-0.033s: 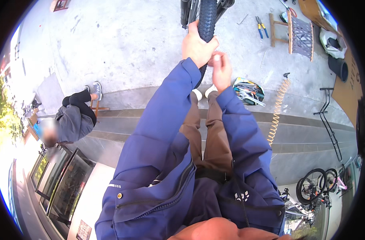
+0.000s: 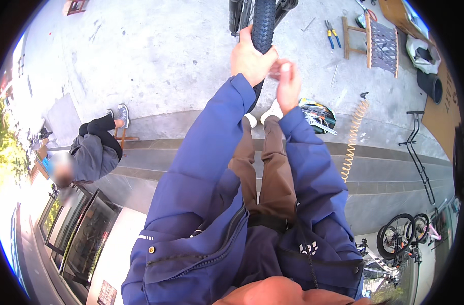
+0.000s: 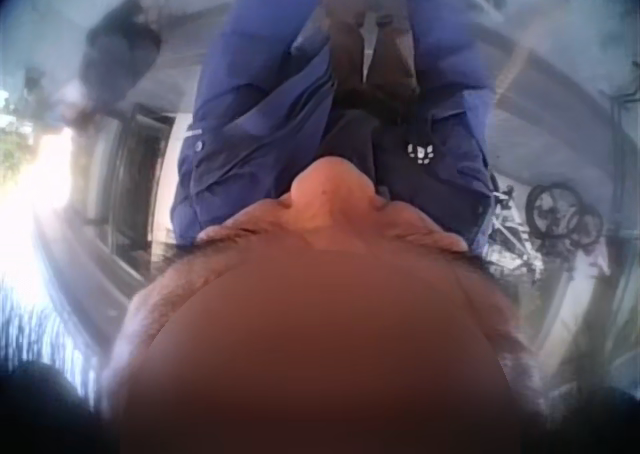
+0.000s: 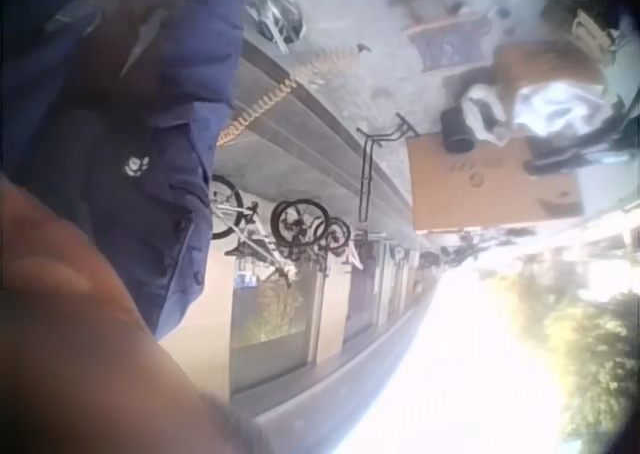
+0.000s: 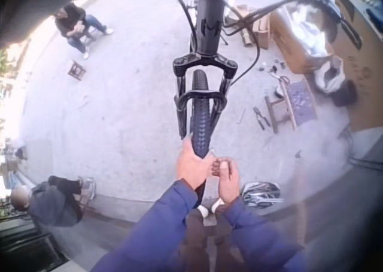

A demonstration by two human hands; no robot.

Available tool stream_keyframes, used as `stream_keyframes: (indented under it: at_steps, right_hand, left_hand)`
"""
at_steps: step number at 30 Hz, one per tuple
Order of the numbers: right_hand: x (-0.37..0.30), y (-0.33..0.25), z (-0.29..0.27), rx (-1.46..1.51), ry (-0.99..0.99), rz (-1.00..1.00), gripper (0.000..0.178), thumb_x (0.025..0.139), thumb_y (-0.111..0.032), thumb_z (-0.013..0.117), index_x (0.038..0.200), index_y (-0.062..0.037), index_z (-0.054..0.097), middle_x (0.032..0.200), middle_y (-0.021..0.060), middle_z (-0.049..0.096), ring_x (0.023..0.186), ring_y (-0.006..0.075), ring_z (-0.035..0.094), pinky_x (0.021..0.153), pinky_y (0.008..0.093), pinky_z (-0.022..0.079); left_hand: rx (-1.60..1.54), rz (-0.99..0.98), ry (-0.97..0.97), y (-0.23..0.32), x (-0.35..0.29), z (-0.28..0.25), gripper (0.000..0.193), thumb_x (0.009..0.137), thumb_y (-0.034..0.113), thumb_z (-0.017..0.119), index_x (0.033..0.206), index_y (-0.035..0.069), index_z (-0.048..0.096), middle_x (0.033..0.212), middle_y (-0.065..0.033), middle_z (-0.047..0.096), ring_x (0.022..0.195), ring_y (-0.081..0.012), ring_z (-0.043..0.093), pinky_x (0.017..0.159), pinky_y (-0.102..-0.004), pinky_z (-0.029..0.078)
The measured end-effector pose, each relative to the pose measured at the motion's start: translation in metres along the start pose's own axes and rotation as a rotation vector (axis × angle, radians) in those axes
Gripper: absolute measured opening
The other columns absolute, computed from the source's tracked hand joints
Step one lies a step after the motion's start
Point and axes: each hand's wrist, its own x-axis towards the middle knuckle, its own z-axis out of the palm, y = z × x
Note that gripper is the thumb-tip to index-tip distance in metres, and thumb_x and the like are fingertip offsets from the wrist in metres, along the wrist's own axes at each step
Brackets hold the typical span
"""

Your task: The person unpacks a box of bicycle parts and tools, then installs a quick-release skewer into the front wheel axle. They tighten the skewer by hand and test the wheel's movement.

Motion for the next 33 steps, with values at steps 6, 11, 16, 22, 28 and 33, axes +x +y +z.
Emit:
stream_keyframes:
  at_steps: [6,11,16,22,28,33]
  right_hand:
    - [0.137,-0.069,0.036,-0.567,0.113,-0.65,0.075,0.086,-0.027,0.089,0.141,0.0053,0.05,0.137,0.0222,0.061,0.124,0.032,0.065,0.101,0.0446,0.057]
    - [0.177,-0.096,0.071,-0.636,0.091,-0.56,0.039,0.089,-0.012,0.076,0.118,-0.0041,0.051,0.091,0.0251,0.07,0.088,0.0449,0.072,0.076,0.0553,0.055]
    - [0.177,-0.092,0.073,-0.669,0.203,-0.574,0.037,0.088,-0.008,0.076,0.114,-0.0043,0.05,0.091,0.0254,0.067,0.089,0.0486,0.069,0.075,0.0538,0.054]
    - [0.174,-0.095,0.075,-0.638,0.216,-0.528,0.036,0.088,-0.009,0.075,0.114,-0.0052,0.05,0.092,0.0262,0.067,0.091,0.051,0.068,0.075,0.0564,0.052]
    - [0.173,-0.096,0.076,-0.648,0.214,-0.509,0.036,0.088,-0.01,0.076,0.113,-0.0056,0.051,0.093,0.0267,0.067,0.09,0.0516,0.067,0.075,0.0567,0.052]
    - [0.177,-0.091,0.072,-0.695,0.229,-0.605,0.041,0.086,-0.014,0.079,0.116,-0.0043,0.053,0.096,0.0231,0.068,0.092,0.0456,0.069,0.079,0.0523,0.054]
  left_hand:
    - [0.017,-0.029,-0.01,-0.001,-0.002,0.0,0.075,0.08,0.029,0.082,0.141,0.001,0.05,0.1,-0.0216,0.075,0.092,-0.0369,0.075,0.086,-0.0447,0.058]
    - [0.012,-0.044,-0.028,0.003,0.001,-0.003,0.076,0.08,0.027,0.081,0.143,0.0,0.048,0.104,-0.0223,0.074,0.096,-0.0386,0.074,0.088,-0.0451,0.057]
    - [-0.166,-0.076,-0.141,-0.004,0.006,-0.016,0.079,0.087,0.037,0.085,0.144,-0.005,0.051,0.115,-0.0198,0.073,0.1,-0.0254,0.073,0.091,-0.0372,0.057]
    - [0.273,0.426,0.41,-0.011,0.102,-0.039,0.053,0.085,0.02,0.084,0.128,-0.002,0.062,0.108,-0.0165,0.076,0.094,-0.031,0.076,0.087,-0.0387,0.059]
    - [0.316,0.425,0.24,0.005,0.145,-0.017,0.067,0.085,0.006,0.076,0.146,-0.002,0.05,0.126,-0.0264,0.065,0.118,-0.0419,0.065,0.1,-0.0481,0.052]
    - [0.016,0.347,0.3,0.007,0.147,0.001,0.038,0.088,0.007,0.075,0.123,0.004,0.059,0.099,-0.0215,0.071,0.095,-0.0428,0.071,0.083,-0.0494,0.055]
